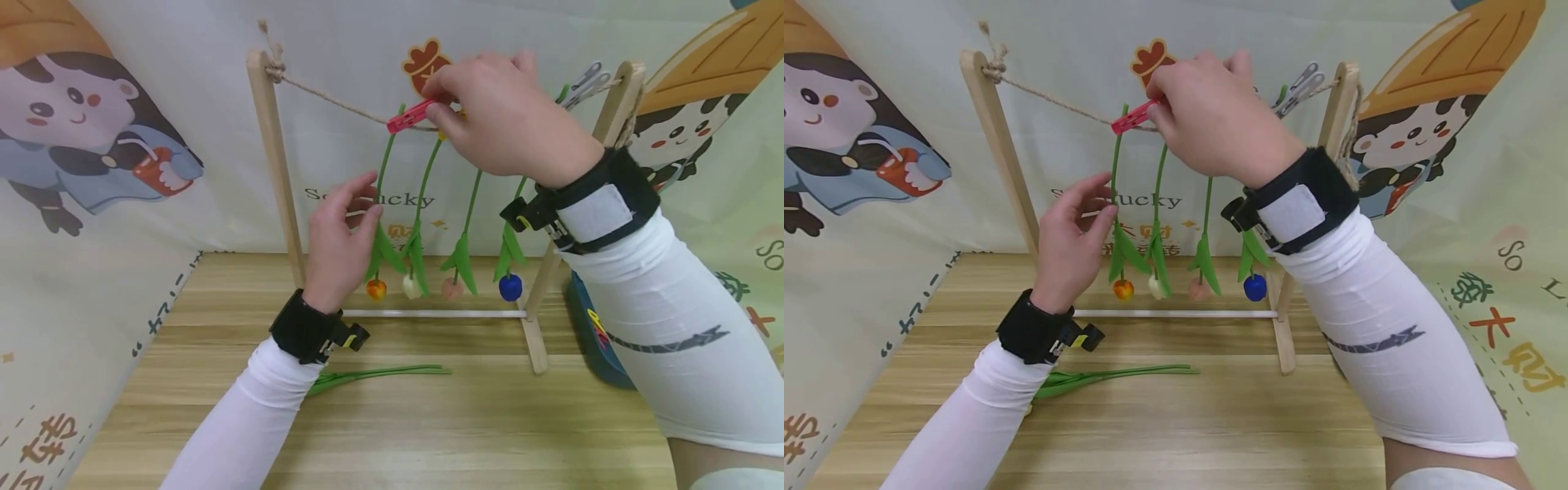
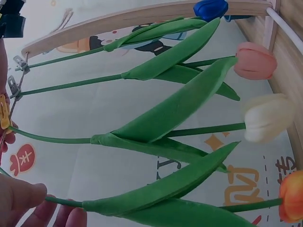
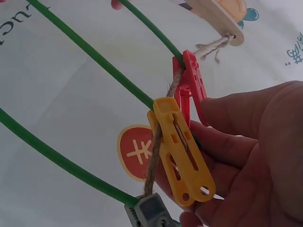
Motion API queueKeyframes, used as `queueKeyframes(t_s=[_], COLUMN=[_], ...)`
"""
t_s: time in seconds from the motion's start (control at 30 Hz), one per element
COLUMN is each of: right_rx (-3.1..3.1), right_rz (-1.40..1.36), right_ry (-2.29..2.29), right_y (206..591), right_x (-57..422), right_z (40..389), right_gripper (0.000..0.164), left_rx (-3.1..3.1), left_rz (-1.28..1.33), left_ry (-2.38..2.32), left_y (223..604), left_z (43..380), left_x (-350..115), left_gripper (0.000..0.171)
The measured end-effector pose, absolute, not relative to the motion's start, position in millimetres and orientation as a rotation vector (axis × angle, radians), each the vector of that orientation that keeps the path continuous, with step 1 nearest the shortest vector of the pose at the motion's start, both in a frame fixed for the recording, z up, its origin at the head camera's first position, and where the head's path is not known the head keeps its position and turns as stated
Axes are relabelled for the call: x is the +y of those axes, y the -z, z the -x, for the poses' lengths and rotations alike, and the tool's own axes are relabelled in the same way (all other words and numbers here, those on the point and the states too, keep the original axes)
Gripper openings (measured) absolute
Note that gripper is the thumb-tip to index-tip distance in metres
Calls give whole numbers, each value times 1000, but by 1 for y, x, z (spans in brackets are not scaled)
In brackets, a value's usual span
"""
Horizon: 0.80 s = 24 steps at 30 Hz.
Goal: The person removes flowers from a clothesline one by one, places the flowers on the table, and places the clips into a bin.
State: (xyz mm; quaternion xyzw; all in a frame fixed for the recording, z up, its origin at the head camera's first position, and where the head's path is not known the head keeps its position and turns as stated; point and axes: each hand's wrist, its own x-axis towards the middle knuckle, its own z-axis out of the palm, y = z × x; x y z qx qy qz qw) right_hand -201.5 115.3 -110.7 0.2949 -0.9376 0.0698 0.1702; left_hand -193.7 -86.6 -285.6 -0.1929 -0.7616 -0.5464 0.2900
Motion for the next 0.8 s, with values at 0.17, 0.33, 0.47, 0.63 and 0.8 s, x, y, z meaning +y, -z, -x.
queueKeyframes(t_s=[0.17, 0.33, 0.47, 0.63, 0.8], right_rx=[-2626, -2582, -2535, -2453, -2397], right_rz=[-855, -853, -857, -884, -873], right_ry=[-242, -274, -283, -292, -312], right_y=[113, 115, 115, 117, 118], right_x=[115, 114, 113, 115, 117], right_z=[203, 202, 199, 196, 196], right_gripper=[32, 29, 26, 22, 20], left_rx=[-2045, -2044, -2046, -2045, -2052], left_rz=[496, 492, 491, 495, 491], left_ry=[1429, 1419, 1423, 1427, 1420], left_y=[287, 288, 288, 288, 289], left_z=[193, 193, 193, 192, 191], left_x=[-86, -86, -86, -88, -90], left_gripper=[36, 33, 32, 33, 33])
